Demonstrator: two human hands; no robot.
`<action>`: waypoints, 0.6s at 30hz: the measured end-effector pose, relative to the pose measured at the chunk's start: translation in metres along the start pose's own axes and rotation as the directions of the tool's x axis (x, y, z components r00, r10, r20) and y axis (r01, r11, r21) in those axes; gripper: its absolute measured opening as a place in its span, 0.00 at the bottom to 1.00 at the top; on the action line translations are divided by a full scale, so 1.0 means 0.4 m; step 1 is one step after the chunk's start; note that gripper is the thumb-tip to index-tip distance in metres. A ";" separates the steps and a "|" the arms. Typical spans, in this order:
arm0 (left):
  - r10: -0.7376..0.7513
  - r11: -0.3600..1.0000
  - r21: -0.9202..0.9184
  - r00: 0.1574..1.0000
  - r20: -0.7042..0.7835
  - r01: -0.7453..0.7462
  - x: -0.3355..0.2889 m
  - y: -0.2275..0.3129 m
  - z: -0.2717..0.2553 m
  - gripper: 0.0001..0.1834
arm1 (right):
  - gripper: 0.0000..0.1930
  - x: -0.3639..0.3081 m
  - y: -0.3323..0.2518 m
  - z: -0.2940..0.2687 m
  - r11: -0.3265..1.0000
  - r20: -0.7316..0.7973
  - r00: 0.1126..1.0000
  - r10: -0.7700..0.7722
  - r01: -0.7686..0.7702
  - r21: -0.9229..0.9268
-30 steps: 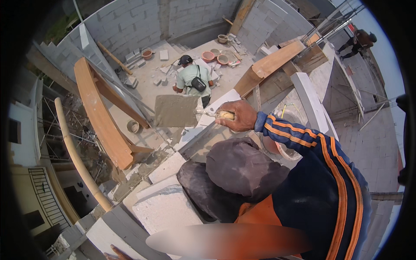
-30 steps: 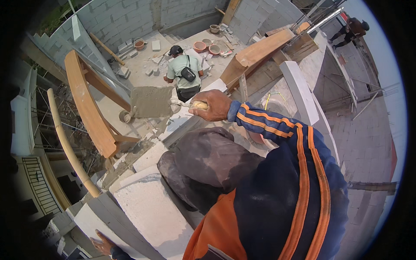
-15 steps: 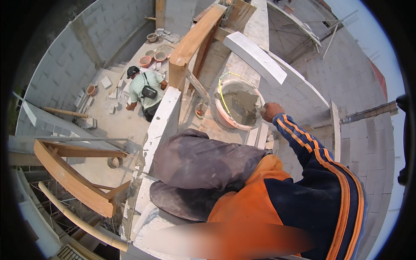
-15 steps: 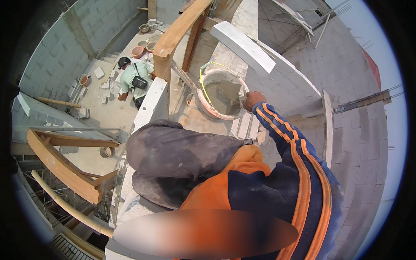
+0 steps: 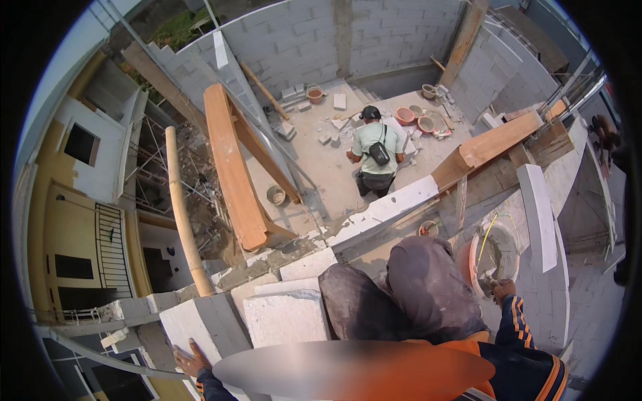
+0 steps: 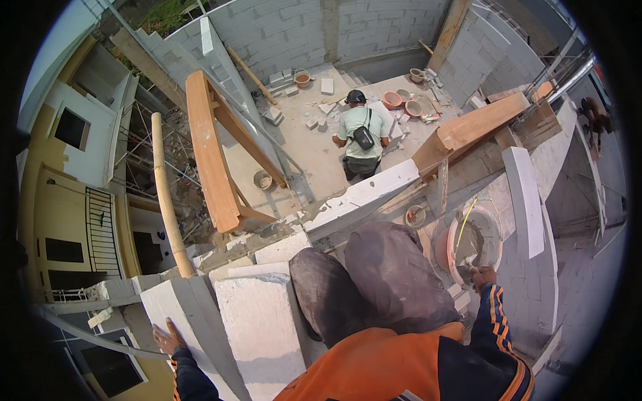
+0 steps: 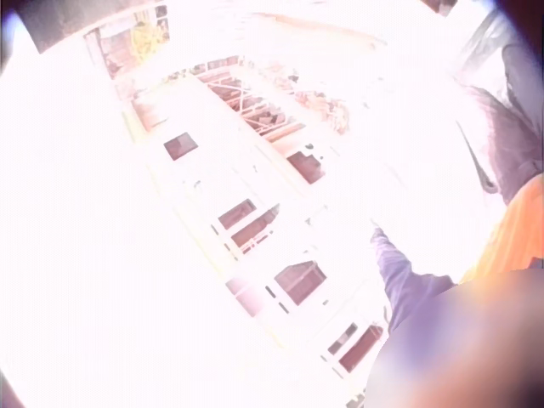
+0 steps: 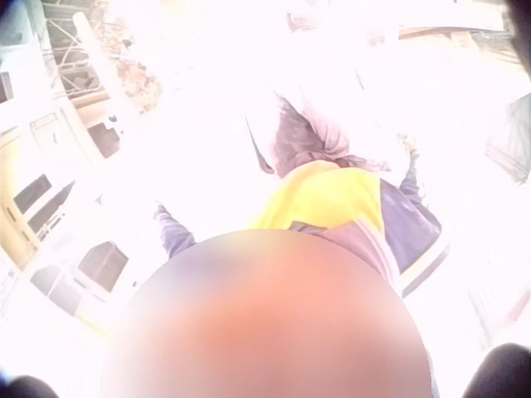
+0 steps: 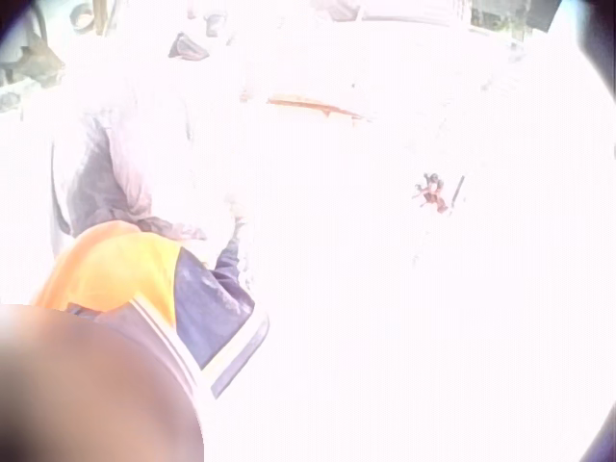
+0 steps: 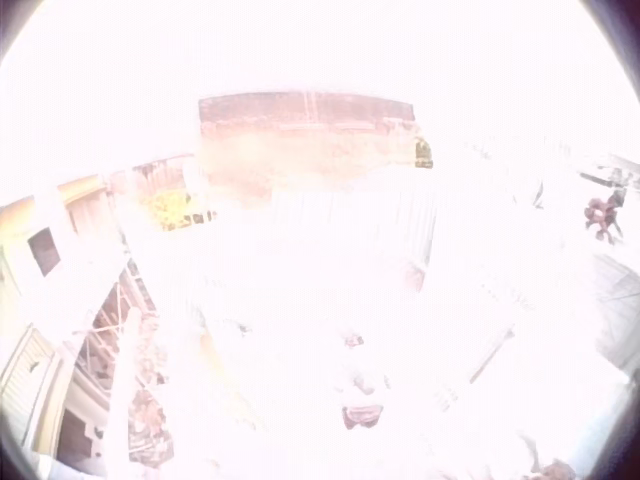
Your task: The person applies mortar to a wall using a trowel and places white rectangular tiles into the wet mortar. They repeatedly scoop mortar from a bucket, spread it along the wall, and press tiles into place, adjusting their position as needed.
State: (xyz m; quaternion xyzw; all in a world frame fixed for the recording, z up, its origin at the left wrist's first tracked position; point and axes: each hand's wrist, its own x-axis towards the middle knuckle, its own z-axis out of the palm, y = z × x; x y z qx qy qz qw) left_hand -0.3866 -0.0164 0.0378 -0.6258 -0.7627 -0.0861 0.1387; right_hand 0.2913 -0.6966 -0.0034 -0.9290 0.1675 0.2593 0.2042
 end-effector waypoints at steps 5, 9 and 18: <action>-0.032 0.999 -0.027 0.999 0.012 0.033 -0.001 0.017 -0.014 0.43 | 0.18 -0.007 0.134 -0.050 0.935 0.104 0.993 0.054 -0.087 0.344; -0.032 0.996 -0.082 0.999 0.028 0.034 -0.004 0.019 -0.024 0.43 | 0.19 -0.054 0.185 -0.110 0.835 0.082 0.997 0.014 -0.056 0.547; -0.034 0.995 -0.091 0.999 0.003 0.034 -0.004 0.022 -0.028 0.42 | 0.22 -0.211 -0.203 -0.264 0.832 0.073 0.861 -0.503 0.460 0.310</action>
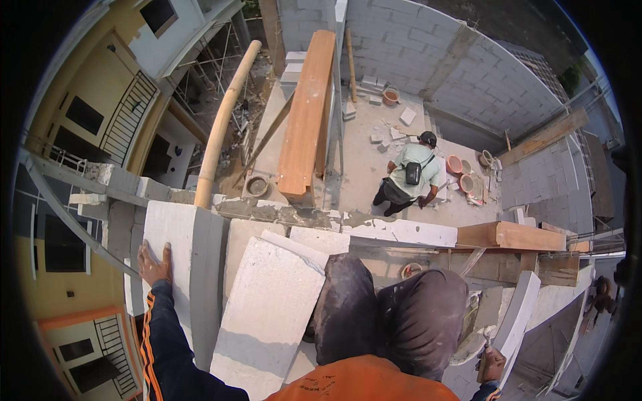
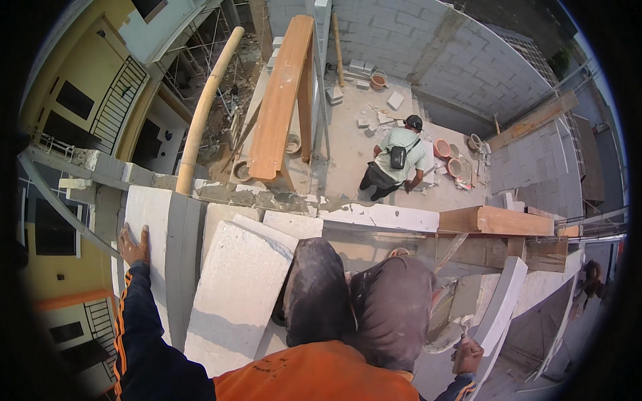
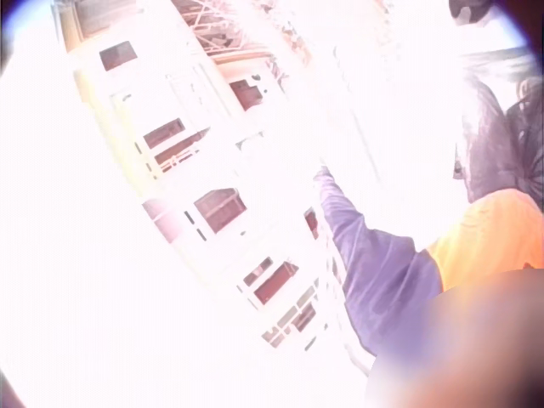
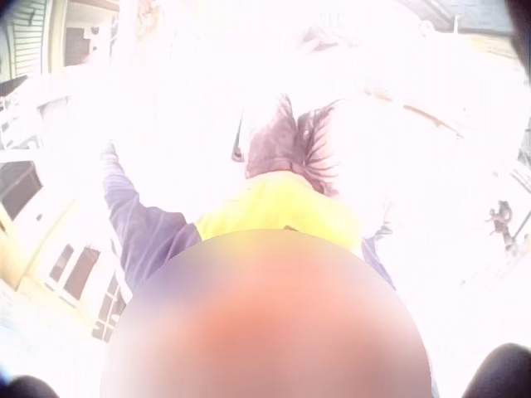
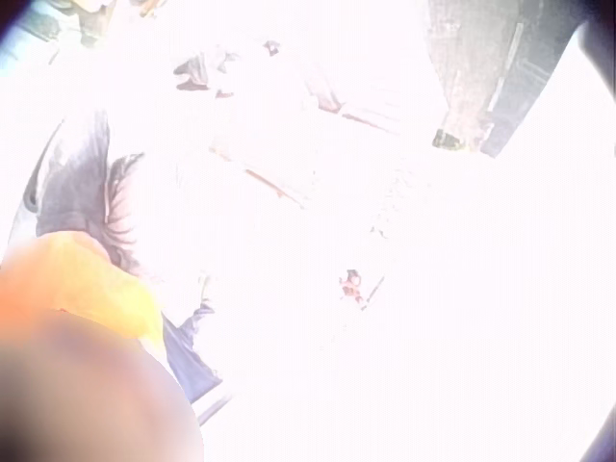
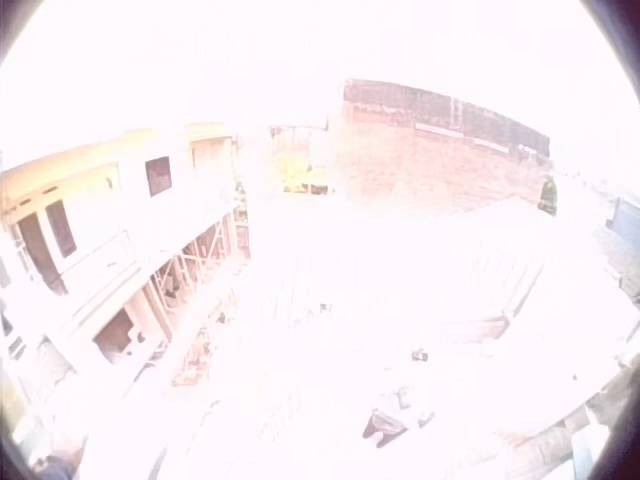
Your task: The person applies mortar to a wall using a trowel and places white rectangular tiles into the wet mortar. They repeatedly scoop mortar from a bucket, spread it along the wall, and press tiles into place, adjusting their position as needed.
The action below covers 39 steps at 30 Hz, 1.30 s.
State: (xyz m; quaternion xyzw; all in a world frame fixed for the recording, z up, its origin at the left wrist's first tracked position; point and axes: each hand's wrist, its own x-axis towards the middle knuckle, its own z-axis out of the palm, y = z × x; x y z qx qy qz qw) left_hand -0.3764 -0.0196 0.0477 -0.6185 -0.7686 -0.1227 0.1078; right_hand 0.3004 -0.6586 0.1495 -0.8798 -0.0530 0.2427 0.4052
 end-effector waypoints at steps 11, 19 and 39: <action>-0.066 0.997 -0.023 0.996 0.052 0.067 -0.006 0.006 -0.002 0.45 | 0.23 0.265 -0.770 0.728 0.811 0.822 0.424 -0.380 0.580 0.075; -0.065 0.997 -0.043 0.996 0.056 0.067 -0.005 0.007 -0.002 0.45 | 0.21 0.117 -0.888 1.524 0.606 0.854 0.070 -0.515 0.734 0.305; -0.065 0.998 -0.018 0.996 0.062 0.066 -0.003 0.015 -0.006 0.45 | 0.16 0.040 -0.654 2.204 0.209 0.932 0.201 -0.301 0.968 -0.141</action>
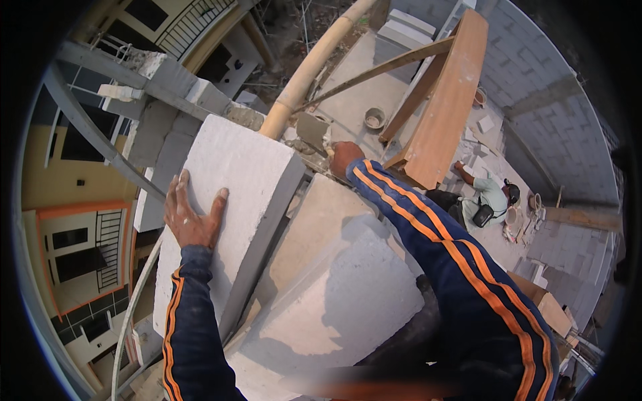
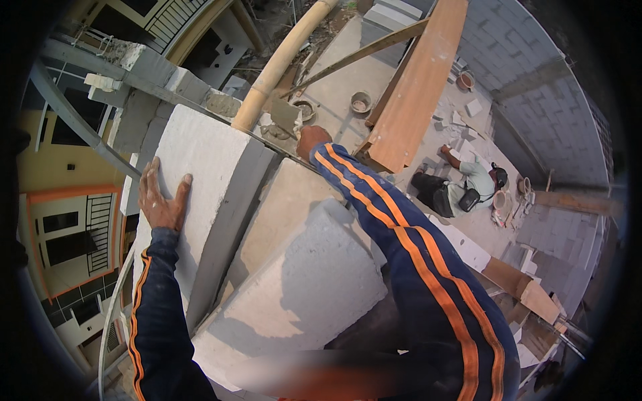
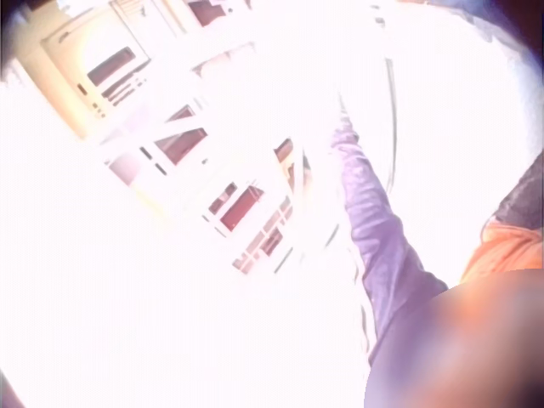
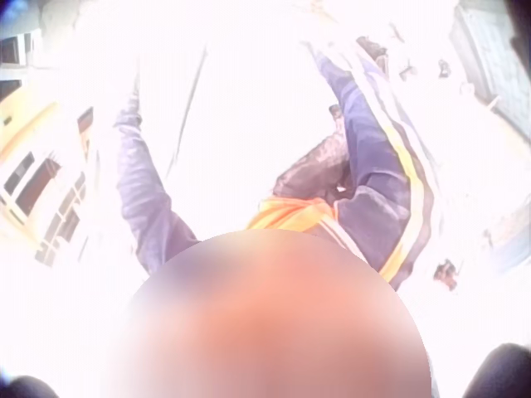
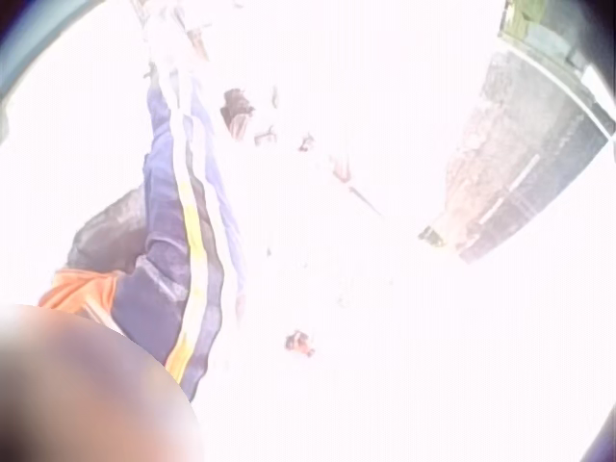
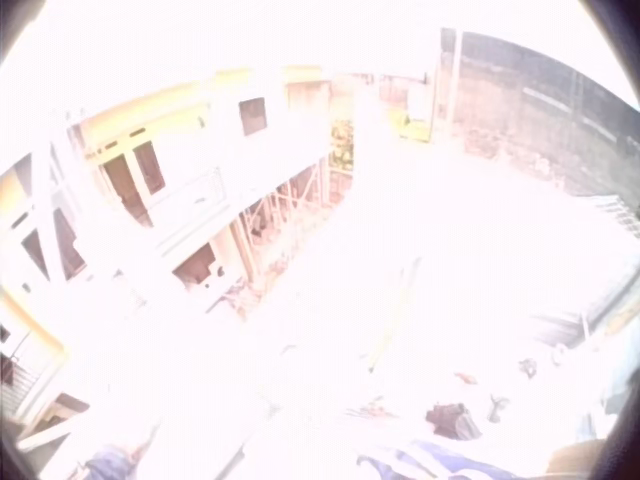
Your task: The person applies mortar to a wall using a trowel and places white rectangular tiles into the wet mortar. They repeatedly scoop mortar from a bucket, spread it along the wall, and press tiles into place, adjusting their position as needed.
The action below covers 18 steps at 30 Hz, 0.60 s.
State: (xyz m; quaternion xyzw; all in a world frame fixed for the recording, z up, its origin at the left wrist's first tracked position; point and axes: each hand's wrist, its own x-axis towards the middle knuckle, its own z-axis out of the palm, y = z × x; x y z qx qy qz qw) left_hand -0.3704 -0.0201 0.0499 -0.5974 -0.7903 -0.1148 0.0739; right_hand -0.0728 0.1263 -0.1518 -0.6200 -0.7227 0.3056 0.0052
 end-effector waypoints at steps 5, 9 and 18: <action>-0.007 0.999 -0.050 1.000 0.019 0.008 0.005 -0.001 0.000 0.46 | 0.18 0.067 -0.007 -0.027 1.000 0.145 0.989 -0.017 0.017 0.003; -0.019 1.000 -0.009 1.000 0.014 0.020 0.004 0.001 0.000 0.45 | 0.19 0.046 0.063 -0.005 0.992 0.296 0.954 0.049 -0.012 -0.124; -0.013 0.999 -0.045 1.000 0.000 0.013 0.004 0.004 -0.001 0.45 | 0.23 -0.093 0.256 0.094 0.977 0.123 0.987 0.105 -0.126 0.173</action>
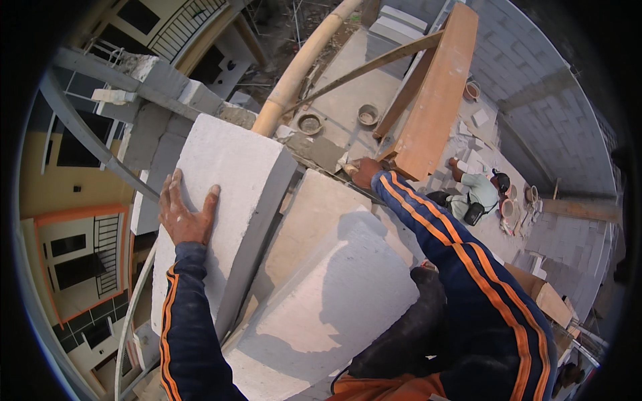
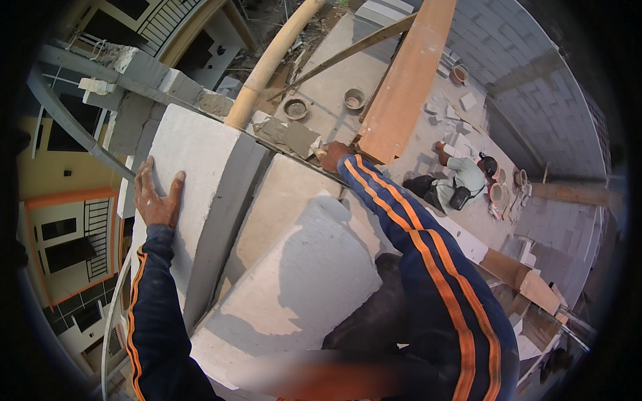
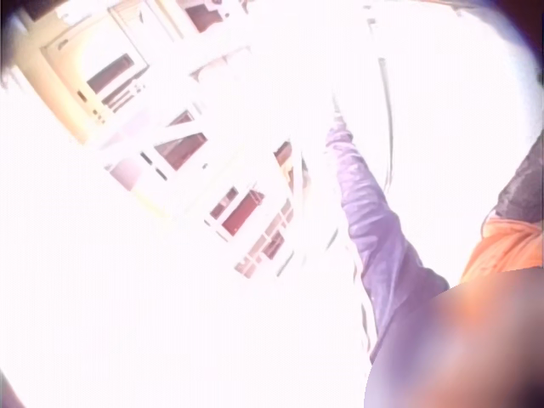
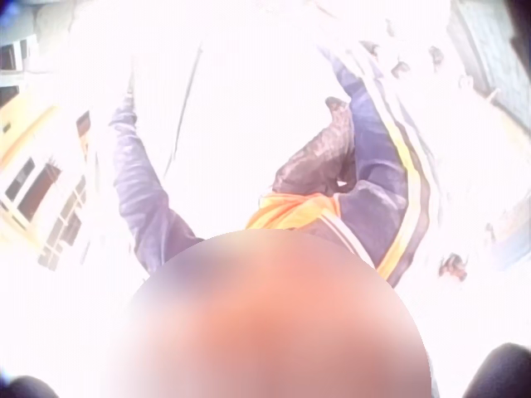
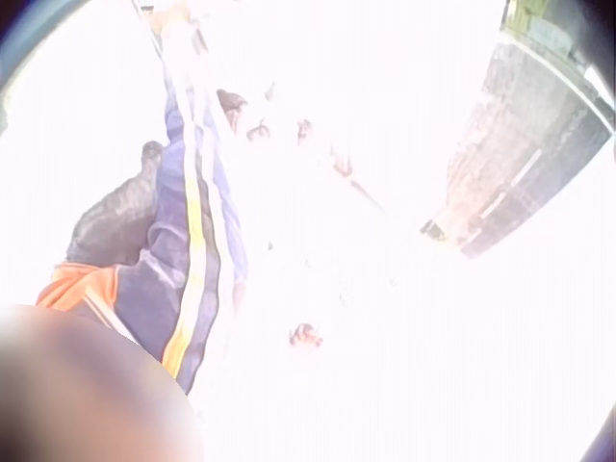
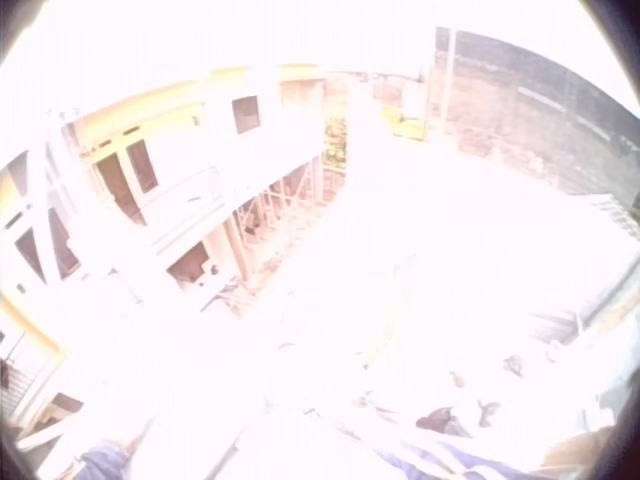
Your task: The person applies mortar to a wall using a trowel and places white rectangular tiles into the wet mortar. They repeatedly scoop mortar from a bucket, spread it along the wall, and press tiles into place, adjusting their position as needed.
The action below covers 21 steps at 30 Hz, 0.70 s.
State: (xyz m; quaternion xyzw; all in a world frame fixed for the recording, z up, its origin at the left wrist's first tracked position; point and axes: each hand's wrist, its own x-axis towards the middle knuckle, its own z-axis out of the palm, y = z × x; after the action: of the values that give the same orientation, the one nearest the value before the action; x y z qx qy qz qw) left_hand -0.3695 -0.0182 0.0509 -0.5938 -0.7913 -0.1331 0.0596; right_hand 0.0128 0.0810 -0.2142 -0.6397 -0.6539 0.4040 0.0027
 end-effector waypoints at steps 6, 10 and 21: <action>0.009 1.000 0.013 1.000 -0.015 -0.009 -0.002 -0.004 0.004 0.44 | 0.20 -0.084 0.064 0.001 0.999 -0.001 0.999 -0.040 0.040 0.028; 0.029 1.000 0.007 0.999 -0.014 -0.029 0.001 -0.009 0.005 0.44 | 0.20 -0.133 0.086 -0.024 0.999 0.058 0.997 0.045 -0.045 -0.004; -0.017 1.000 0.014 0.999 0.035 0.016 0.003 -0.011 0.007 0.46 | 0.22 -0.276 0.128 -0.097 0.975 -0.001 1.000 -0.009 0.009 -0.221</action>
State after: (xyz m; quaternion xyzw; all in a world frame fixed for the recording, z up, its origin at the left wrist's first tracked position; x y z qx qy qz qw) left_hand -0.3738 -0.0176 0.0480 -0.5891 -0.7980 -0.1178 0.0485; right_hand 0.0958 0.0014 -0.1588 -0.6335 -0.6975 0.3283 -0.0661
